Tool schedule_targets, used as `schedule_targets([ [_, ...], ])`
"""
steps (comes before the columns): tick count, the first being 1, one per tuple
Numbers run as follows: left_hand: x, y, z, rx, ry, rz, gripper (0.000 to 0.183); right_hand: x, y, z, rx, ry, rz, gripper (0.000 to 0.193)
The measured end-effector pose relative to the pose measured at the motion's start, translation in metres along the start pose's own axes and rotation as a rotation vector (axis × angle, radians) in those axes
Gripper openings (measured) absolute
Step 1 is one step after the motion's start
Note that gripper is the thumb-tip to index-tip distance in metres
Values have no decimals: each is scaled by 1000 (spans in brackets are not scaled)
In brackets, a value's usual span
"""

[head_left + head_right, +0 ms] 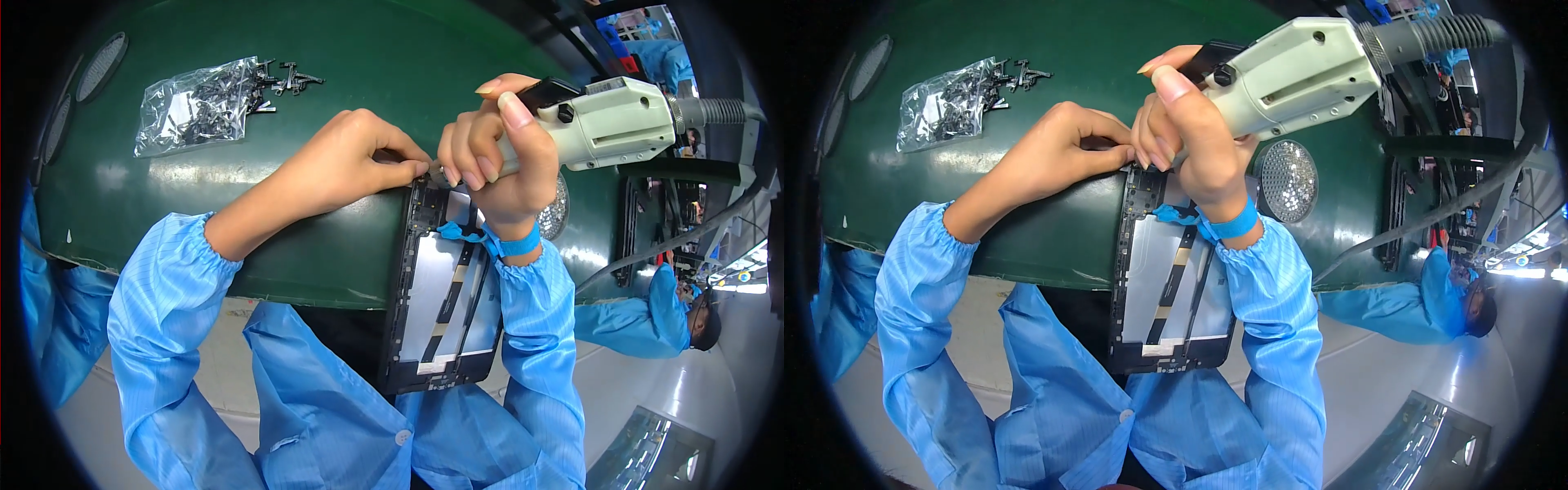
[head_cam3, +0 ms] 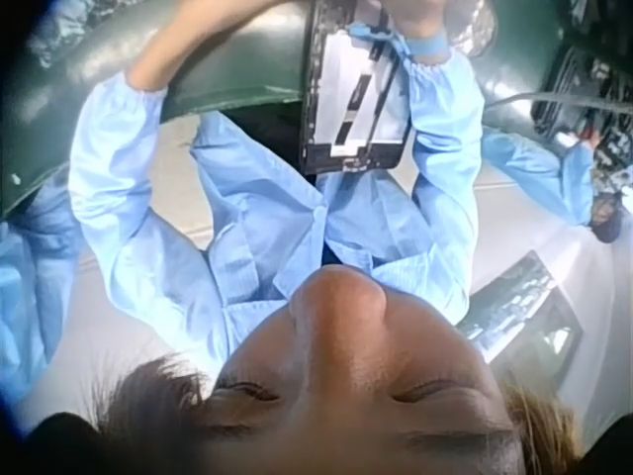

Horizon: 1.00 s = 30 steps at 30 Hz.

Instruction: The person assembles tablet devices on a conveyor line by placing metal brackets onto tablet frames, fastening them with an electric screwdriver, and sliding the assembled tablets down the conveyor belt.

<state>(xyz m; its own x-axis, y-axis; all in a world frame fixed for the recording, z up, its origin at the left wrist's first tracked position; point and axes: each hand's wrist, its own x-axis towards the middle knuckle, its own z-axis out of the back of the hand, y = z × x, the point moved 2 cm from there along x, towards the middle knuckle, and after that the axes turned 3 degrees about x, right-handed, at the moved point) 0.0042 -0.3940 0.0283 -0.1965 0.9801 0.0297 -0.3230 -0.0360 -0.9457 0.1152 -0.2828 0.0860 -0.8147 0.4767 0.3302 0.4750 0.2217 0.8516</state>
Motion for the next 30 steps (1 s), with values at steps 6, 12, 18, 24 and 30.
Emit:
schedule_targets([
  [6,-4,1,-3,-29,-41,-16,19,-4,0,-1,-33,23,-6,18],
  [12,-1,-3,-6,-36,-37,-36,19,-6,4,3,-35,38,5,20],
  [18,-2,-4,-7,-19,-46,-58,20,-5,5,2,-30,54,4,22],
  [24,-1,-7,-9,9,-41,-88,19,-4,5,1,-39,52,-24,13],
  [30,-5,-7,-12,15,-22,-27,19,-8,7,-4,-242,51,-72,26],
])
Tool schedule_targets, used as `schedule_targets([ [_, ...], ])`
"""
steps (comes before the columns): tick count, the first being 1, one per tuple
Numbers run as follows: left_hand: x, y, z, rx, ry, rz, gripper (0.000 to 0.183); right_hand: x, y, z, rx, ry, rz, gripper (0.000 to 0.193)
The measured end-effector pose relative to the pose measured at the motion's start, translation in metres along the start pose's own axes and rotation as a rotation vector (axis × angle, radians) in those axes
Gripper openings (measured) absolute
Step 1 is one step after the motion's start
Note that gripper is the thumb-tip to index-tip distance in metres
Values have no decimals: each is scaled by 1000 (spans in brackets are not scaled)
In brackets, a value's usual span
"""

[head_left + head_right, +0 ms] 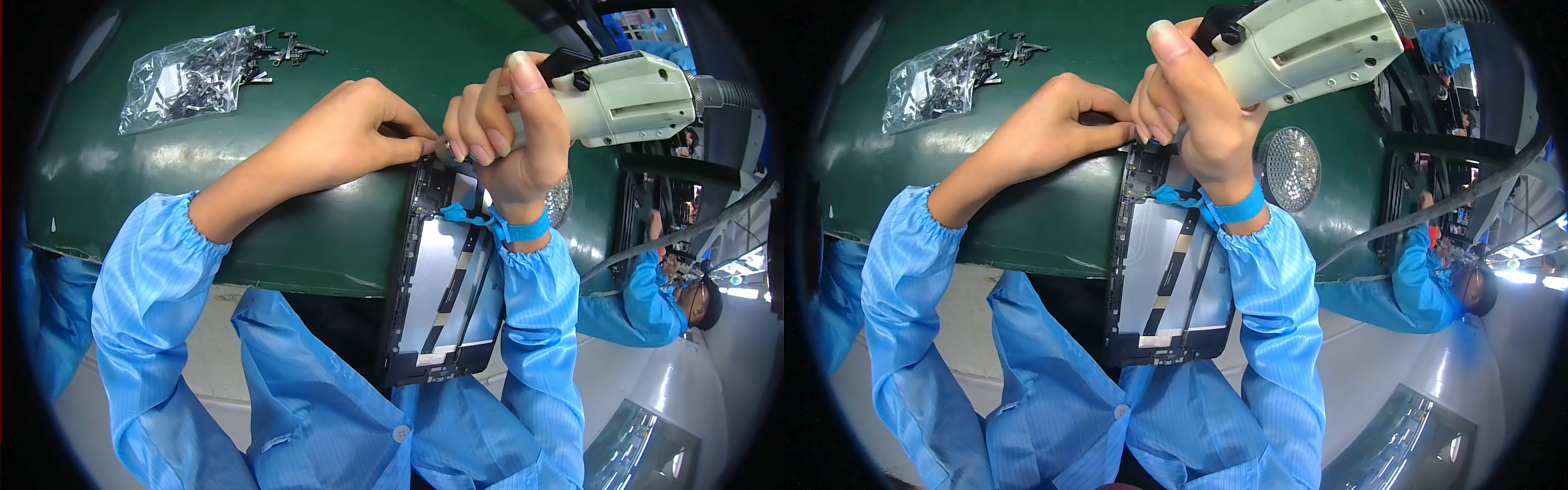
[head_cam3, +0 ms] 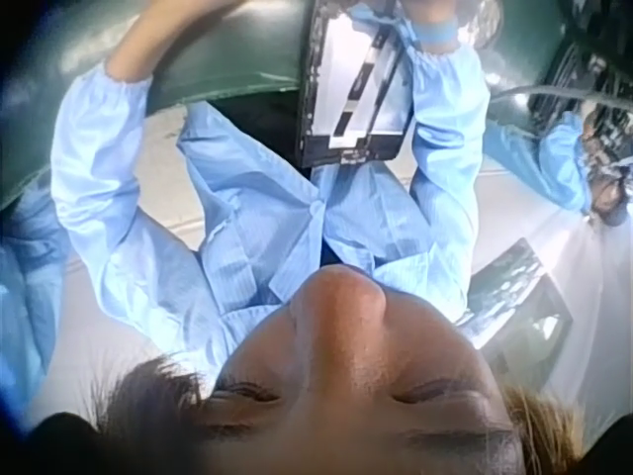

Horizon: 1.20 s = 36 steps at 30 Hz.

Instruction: The person assembles tablet devices on a conveyor line by placing metal brackets onto tablet frames, fastening them with an electric screwdriver, and sliding the assembled tablets down the conveyor belt.

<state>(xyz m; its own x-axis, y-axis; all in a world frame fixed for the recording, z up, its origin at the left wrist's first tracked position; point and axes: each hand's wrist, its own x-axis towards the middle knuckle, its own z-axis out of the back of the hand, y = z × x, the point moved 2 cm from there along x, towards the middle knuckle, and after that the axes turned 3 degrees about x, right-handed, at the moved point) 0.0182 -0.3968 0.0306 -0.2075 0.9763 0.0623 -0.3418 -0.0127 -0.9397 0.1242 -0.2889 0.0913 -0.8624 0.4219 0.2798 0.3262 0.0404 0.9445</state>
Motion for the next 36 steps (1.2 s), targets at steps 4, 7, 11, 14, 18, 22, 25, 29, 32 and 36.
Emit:
schedule_targets([
  [4,2,0,0,-13,-18,10,20,1,-1,2,-14,-13,24,27],
  [7,5,-5,1,-9,-23,-8,20,2,6,1,-30,-27,27,28],
  [11,7,-3,3,-2,-37,8,20,5,2,3,-33,-37,20,28],
  [14,2,-8,6,36,-43,-12,21,4,3,-3,-38,-11,28,28],
  [18,-20,-24,3,352,-342,-229,17,3,7,-7,78,-89,48,19],
  [22,-108,-73,-58,467,-311,-251,60,-6,9,-1,-25,-123,67,15],
  [25,-153,-97,-118,644,-9,-157,92,-8,16,-8,-6,-164,94,13],
  [29,-154,-80,-148,699,-81,-187,88,-11,36,15,82,-258,57,18],
  [32,-146,-83,-129,715,-73,-163,88,-14,64,53,49,-314,141,19],
  [36,-111,-81,-83,796,-102,-105,90,-22,79,104,64,-410,192,22],
])
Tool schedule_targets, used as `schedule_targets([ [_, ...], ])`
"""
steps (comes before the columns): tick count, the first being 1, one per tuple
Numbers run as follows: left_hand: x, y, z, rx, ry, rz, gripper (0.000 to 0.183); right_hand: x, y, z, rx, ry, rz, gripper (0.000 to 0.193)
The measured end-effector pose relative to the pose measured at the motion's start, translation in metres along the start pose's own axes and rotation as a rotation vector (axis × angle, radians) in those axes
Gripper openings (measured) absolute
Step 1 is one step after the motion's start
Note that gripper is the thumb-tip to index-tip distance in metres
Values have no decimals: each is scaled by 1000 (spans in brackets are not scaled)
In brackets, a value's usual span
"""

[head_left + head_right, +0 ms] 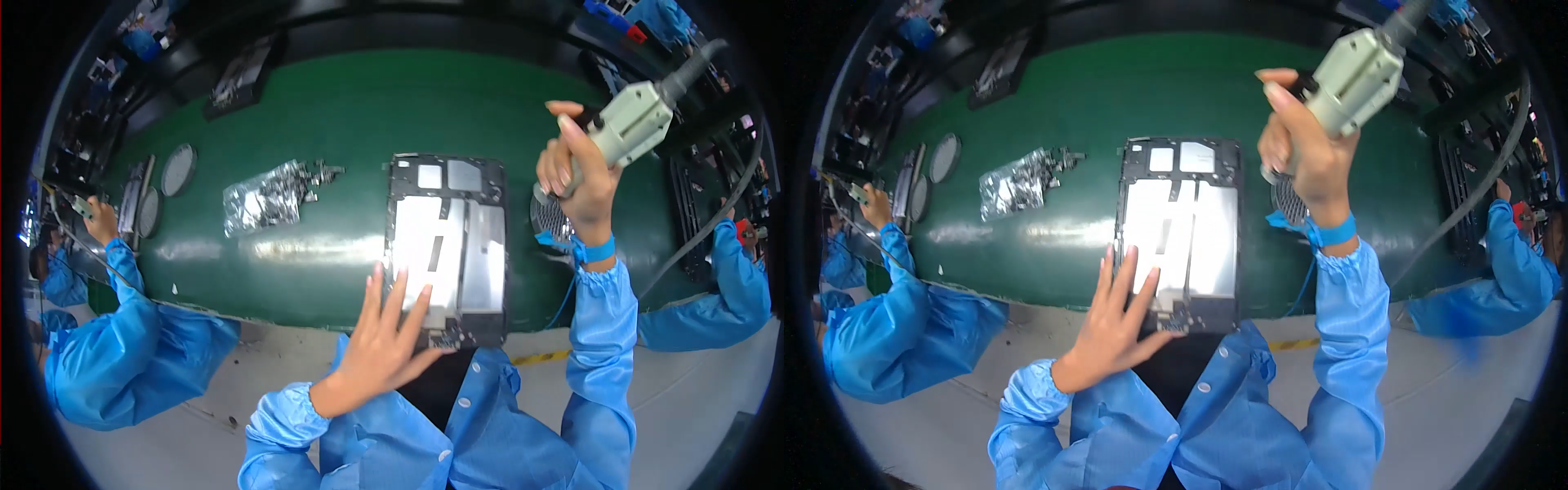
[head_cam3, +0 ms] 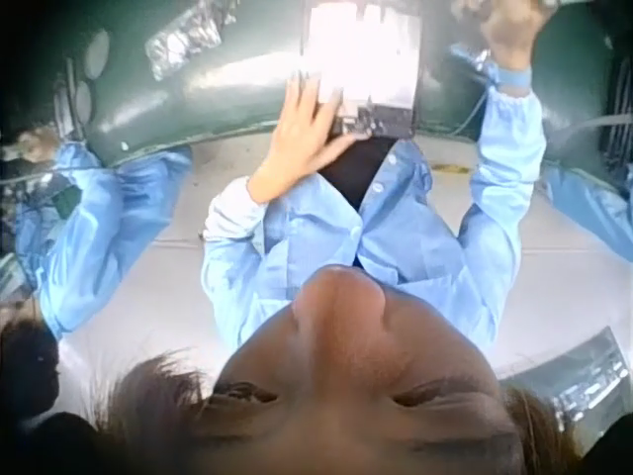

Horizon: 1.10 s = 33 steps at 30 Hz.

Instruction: The person assembles tablet devices on a conveyor line by placing metal brackets onto tablet frames, fastening them with an electric screwdriver, and sliding the assembled tablets down the conveyor belt.

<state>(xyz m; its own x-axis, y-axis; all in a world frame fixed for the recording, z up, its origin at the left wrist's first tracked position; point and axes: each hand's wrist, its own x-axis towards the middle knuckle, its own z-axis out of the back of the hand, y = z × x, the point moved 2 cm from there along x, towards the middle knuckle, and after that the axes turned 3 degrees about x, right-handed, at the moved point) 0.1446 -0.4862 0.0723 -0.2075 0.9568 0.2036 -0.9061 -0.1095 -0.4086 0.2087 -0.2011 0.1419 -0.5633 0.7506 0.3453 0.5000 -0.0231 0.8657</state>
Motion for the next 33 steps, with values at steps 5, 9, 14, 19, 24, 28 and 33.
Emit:
schedule_targets([
  [5,87,53,8,216,-84,-73,83,3,-4,64,43,-92,0,22],
  [9,168,105,-5,317,-247,-148,71,-4,-1,97,61,-222,30,20],
  [14,273,158,-21,450,-308,-175,67,-16,4,132,40,-290,52,17],
  [19,325,215,-7,471,-345,-270,56,-14,-13,122,278,-117,-51,18],
  [24,293,148,-21,430,-463,-215,57,-24,-13,102,-15,-24,-35,22],
  [28,218,85,-29,229,-338,-345,32,-33,-9,92,-43,68,-59,19],
  [33,164,63,-20,165,-293,-378,15,-47,-10,91,38,121,-106,18],
])
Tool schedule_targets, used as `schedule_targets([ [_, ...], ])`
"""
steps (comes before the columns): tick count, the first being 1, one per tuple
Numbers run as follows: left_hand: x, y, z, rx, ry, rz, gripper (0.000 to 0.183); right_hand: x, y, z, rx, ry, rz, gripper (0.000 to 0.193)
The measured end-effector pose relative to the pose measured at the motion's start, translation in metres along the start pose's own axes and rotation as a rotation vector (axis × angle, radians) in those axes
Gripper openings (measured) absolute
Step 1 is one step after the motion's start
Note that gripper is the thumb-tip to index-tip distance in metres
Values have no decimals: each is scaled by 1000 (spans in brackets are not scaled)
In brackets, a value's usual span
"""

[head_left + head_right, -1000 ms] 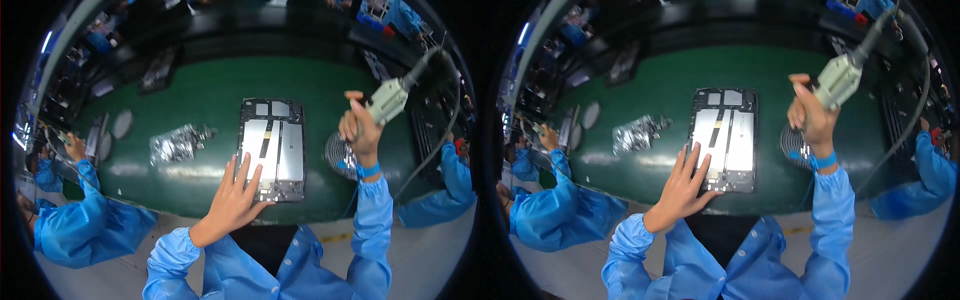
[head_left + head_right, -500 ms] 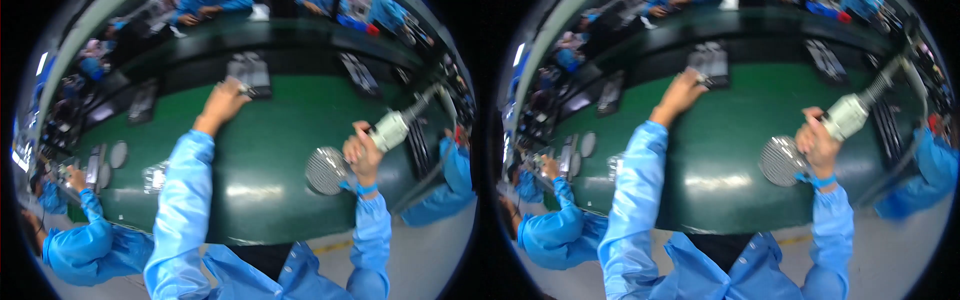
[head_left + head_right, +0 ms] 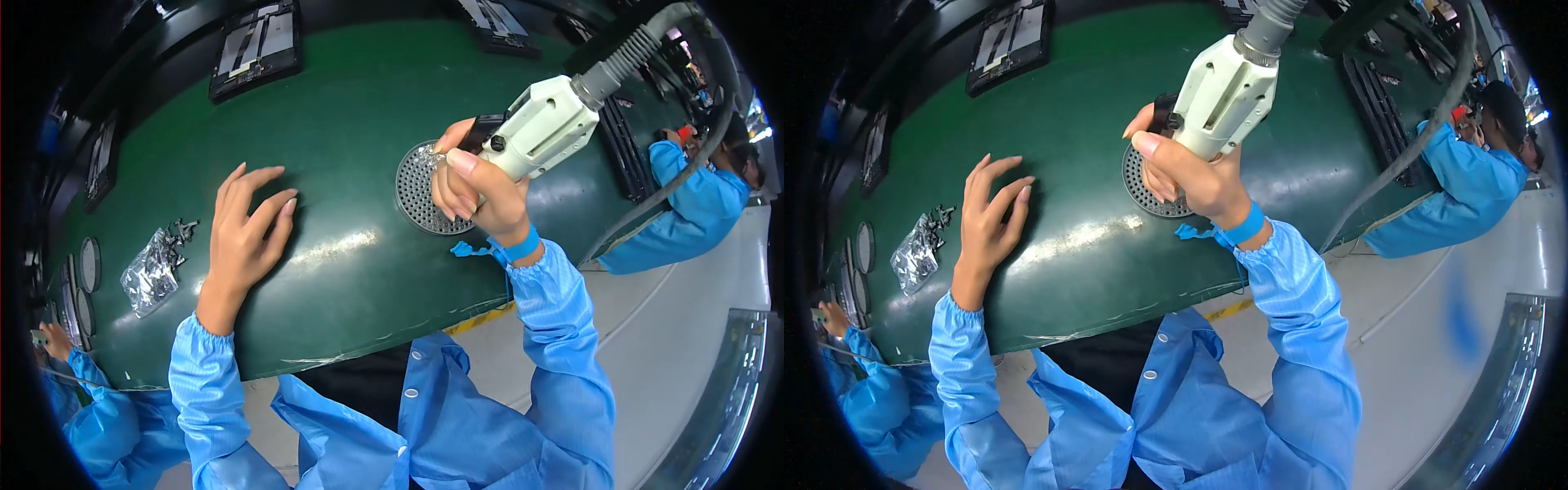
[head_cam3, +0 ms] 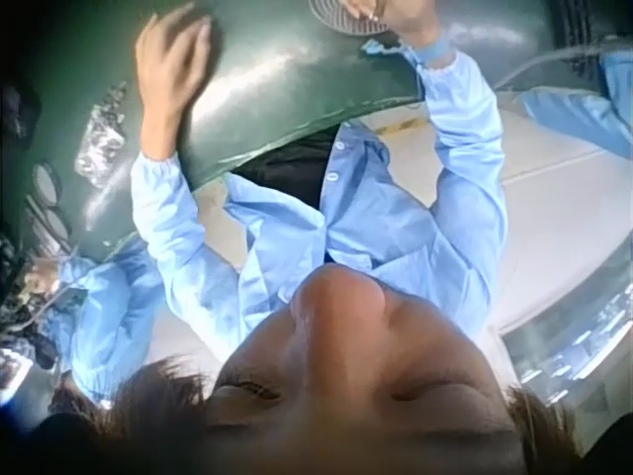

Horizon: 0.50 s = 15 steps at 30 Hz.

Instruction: The person assembles tablet devices on a conveyor line by placing metal brackets onto tablet frames, fastening them with an electric screwdriver, and sliding the assembled tablets down the conveyor belt.

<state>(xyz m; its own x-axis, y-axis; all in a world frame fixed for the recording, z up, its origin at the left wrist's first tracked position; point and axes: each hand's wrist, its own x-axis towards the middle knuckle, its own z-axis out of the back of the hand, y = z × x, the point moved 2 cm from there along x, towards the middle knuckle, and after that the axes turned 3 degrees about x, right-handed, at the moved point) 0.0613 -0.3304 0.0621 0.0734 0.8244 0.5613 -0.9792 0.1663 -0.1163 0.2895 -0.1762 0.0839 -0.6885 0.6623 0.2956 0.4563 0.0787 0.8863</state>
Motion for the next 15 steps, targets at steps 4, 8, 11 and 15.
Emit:
schedule_targets([
  [4,-8,1,2,-9,-7,64,12,-2,-2,-4,15,29,-7,18],
  [8,-6,4,-4,-68,-22,122,10,-2,-7,-5,20,34,-46,17],
  [11,-6,1,-5,-49,19,124,10,-4,-6,-5,-6,28,-65,16],
  [15,-4,2,-9,-61,42,143,9,-4,-11,-1,0,-9,-93,13],
])
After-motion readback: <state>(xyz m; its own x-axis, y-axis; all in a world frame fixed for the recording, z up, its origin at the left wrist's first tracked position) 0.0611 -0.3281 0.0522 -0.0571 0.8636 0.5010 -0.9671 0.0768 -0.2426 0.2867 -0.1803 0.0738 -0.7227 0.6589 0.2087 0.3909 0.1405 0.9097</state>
